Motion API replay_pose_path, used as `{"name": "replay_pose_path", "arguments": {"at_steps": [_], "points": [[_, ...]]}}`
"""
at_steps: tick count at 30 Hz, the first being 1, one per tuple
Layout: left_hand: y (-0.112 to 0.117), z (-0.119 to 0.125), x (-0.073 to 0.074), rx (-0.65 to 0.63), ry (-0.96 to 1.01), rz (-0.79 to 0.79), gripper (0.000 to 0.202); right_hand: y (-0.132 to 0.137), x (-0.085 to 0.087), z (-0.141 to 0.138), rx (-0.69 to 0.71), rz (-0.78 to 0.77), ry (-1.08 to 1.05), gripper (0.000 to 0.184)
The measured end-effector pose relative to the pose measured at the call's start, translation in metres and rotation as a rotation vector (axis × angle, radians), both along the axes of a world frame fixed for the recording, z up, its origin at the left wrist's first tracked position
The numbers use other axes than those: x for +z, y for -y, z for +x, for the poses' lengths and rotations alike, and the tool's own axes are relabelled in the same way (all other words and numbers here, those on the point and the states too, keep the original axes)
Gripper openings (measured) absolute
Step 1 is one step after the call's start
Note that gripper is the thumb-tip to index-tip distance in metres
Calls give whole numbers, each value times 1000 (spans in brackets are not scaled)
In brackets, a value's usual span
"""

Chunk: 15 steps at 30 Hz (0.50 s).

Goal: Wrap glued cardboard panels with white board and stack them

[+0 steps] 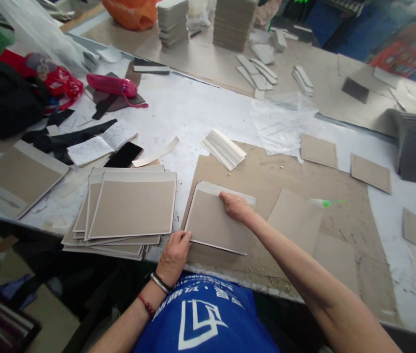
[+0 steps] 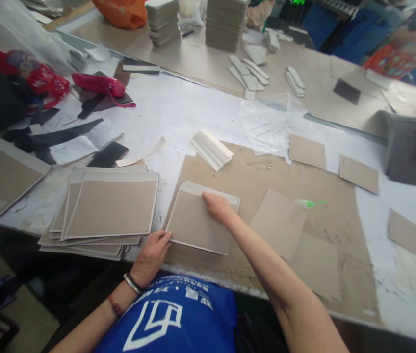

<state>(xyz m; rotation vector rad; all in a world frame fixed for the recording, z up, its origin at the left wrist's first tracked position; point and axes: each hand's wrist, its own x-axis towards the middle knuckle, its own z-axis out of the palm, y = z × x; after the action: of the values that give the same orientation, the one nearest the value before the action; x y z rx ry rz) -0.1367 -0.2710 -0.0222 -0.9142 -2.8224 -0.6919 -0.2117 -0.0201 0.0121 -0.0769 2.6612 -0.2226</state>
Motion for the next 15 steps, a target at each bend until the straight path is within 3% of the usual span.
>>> {"name": "replay_pose_path", "arguments": {"at_steps": [15], "points": [[-2, -7, 3, -71, -73, -14, 20, 4, -1, -2, -11, -11, 36, 31]]}}
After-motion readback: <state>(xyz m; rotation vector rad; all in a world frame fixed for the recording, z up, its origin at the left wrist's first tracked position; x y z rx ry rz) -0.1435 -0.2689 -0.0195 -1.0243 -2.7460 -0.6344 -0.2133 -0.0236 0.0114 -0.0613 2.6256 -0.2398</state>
